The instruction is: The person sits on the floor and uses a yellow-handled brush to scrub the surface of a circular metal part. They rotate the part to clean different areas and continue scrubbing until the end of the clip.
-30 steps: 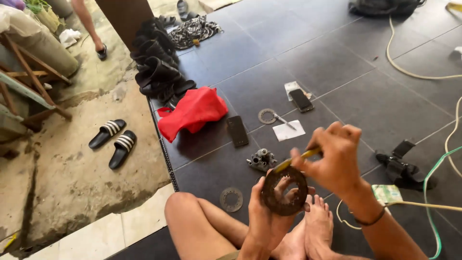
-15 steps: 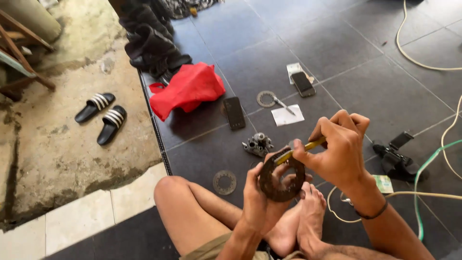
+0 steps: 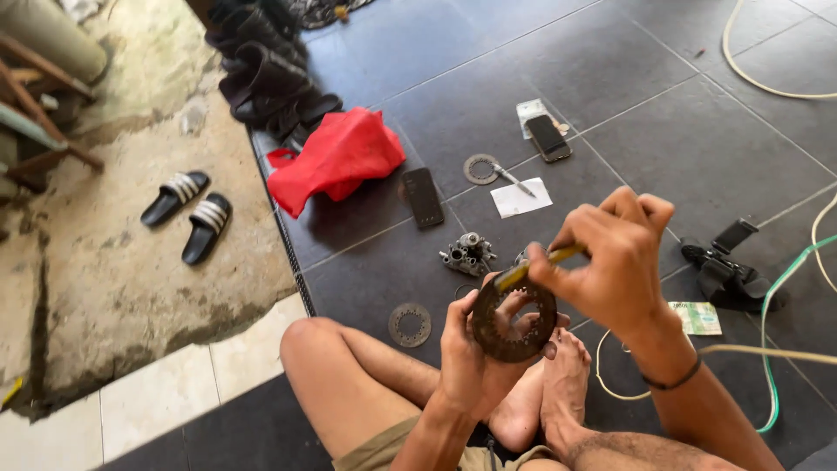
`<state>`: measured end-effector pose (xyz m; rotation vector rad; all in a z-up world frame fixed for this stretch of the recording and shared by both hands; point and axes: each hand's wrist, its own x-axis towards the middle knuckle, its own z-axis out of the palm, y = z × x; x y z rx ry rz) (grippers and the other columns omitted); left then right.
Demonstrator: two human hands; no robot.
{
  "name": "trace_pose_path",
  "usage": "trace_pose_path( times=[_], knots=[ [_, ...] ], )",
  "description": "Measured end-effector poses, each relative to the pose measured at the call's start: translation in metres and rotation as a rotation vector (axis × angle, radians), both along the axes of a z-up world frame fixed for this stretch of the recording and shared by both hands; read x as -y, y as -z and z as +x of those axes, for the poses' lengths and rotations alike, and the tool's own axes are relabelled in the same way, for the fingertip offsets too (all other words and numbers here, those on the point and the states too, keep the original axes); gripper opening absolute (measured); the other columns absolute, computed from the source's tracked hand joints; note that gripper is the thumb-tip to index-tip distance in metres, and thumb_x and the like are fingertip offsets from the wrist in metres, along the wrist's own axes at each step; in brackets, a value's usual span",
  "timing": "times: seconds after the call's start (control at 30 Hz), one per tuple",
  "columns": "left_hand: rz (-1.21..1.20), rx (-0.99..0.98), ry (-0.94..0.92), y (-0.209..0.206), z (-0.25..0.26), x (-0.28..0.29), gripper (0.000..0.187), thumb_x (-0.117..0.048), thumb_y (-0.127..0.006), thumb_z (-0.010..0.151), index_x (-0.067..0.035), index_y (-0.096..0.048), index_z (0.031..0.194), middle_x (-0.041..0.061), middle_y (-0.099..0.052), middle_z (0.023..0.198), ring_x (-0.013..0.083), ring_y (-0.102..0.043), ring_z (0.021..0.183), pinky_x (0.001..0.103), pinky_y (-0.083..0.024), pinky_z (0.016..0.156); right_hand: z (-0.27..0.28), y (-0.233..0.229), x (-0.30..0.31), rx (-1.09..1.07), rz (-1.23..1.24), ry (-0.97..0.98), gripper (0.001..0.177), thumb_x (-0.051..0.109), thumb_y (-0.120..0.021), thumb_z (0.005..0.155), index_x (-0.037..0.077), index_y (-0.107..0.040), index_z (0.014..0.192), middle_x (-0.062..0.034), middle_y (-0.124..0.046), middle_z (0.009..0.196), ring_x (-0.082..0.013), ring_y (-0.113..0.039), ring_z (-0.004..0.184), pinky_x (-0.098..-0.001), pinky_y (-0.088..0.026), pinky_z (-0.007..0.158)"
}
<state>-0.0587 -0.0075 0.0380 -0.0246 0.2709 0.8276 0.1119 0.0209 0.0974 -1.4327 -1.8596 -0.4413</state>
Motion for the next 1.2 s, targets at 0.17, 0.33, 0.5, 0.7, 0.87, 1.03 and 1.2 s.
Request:
trace_pose_path(
  times=[0.17,0.33,0.5,0.7,0.87,1.03,1.2],
  knots=[
    [0.104,0.031,0.038,-0.001,0.0,0.002,0.049,-0.038,-0.038,0.104,-0.004,-0.059,0.133,0.024,-0.063,0.131,0.0357,-0.062,0.109,0.043,-0.054,0.07,0.0,0.007,0.0,0.068,-0.004,-0.058,0.041,0.041,-0.068,0.087,0.017,-0.048,0.061,0.0099,-0.049,0.06,-0.0188,-0.048,0.076,-0.0431,-0.026,0.09],
    [0.105,0.003,0.06,0.004,0.005,0.006,0.032,-0.038,-0.044,0.103,-0.014,-0.061,0.116,0.014,-0.064,0.121,0.0254,-0.062,0.1,0.041,-0.056,0.069,-0.003,0.012,0.005,0.151,0.006,-0.046,0.035,0.043,-0.059,0.084,0.016,-0.045,0.067,-0.0039,-0.04,0.067,-0.028,-0.042,0.075,-0.0501,-0.028,0.081],
    [0.021,0.014,0.133,0.006,0.005,0.006,0.047,-0.039,-0.042,0.107,-0.004,-0.064,0.13,0.021,-0.067,0.122,0.0406,-0.064,0.112,0.046,-0.055,0.067,0.006,0.005,-0.001,0.146,0.024,-0.072,0.025,0.028,-0.063,0.08,0.016,-0.046,0.067,0.0058,-0.045,0.062,-0.0217,-0.047,0.076,-0.045,-0.025,0.087],
    [0.076,0.059,0.239,0.005,-0.003,0.006,0.064,-0.044,-0.041,0.105,0.003,-0.053,0.147,0.027,-0.059,0.139,0.0396,-0.061,0.116,0.043,-0.055,0.072,0.008,-0.004,-0.006,0.189,0.047,-0.158,0.026,0.019,-0.068,0.08,0.016,-0.049,0.064,0.0087,-0.044,0.06,-0.0194,-0.046,0.074,-0.043,-0.026,0.087],
    [-0.04,0.029,0.259,0.023,-0.005,0.007,0.05,-0.043,-0.047,0.107,0.001,-0.064,0.126,0.02,-0.066,0.119,0.0331,-0.064,0.101,0.049,-0.058,0.072,-0.004,-0.011,0.0,0.312,0.12,-0.266,0.019,0.026,-0.058,0.081,0.021,-0.045,0.067,0.0082,-0.043,0.062,-0.0195,-0.046,0.072,-0.0437,-0.027,0.083],
    [-0.027,0.077,0.288,0.023,-0.004,0.012,0.051,-0.044,-0.044,0.109,-0.001,-0.067,0.125,0.023,-0.069,0.117,0.0392,-0.065,0.107,0.049,-0.056,0.075,-0.004,-0.011,0.005,0.355,0.126,-0.229,0.016,0.027,-0.054,0.074,0.019,-0.043,0.066,0.0033,-0.036,0.061,-0.0232,-0.042,0.072,-0.0491,-0.029,0.074],
    [-0.029,0.156,0.296,0.016,-0.008,0.01,0.062,-0.044,-0.042,0.109,0.007,-0.055,0.143,0.03,-0.058,0.14,0.0455,-0.059,0.119,0.049,-0.055,0.076,0.008,-0.015,-0.001,0.333,0.071,-0.264,0.027,0.028,-0.062,0.086,0.02,-0.045,0.067,0.011,-0.053,0.062,-0.0194,-0.045,0.075,-0.0414,-0.024,0.087]
  ],
)
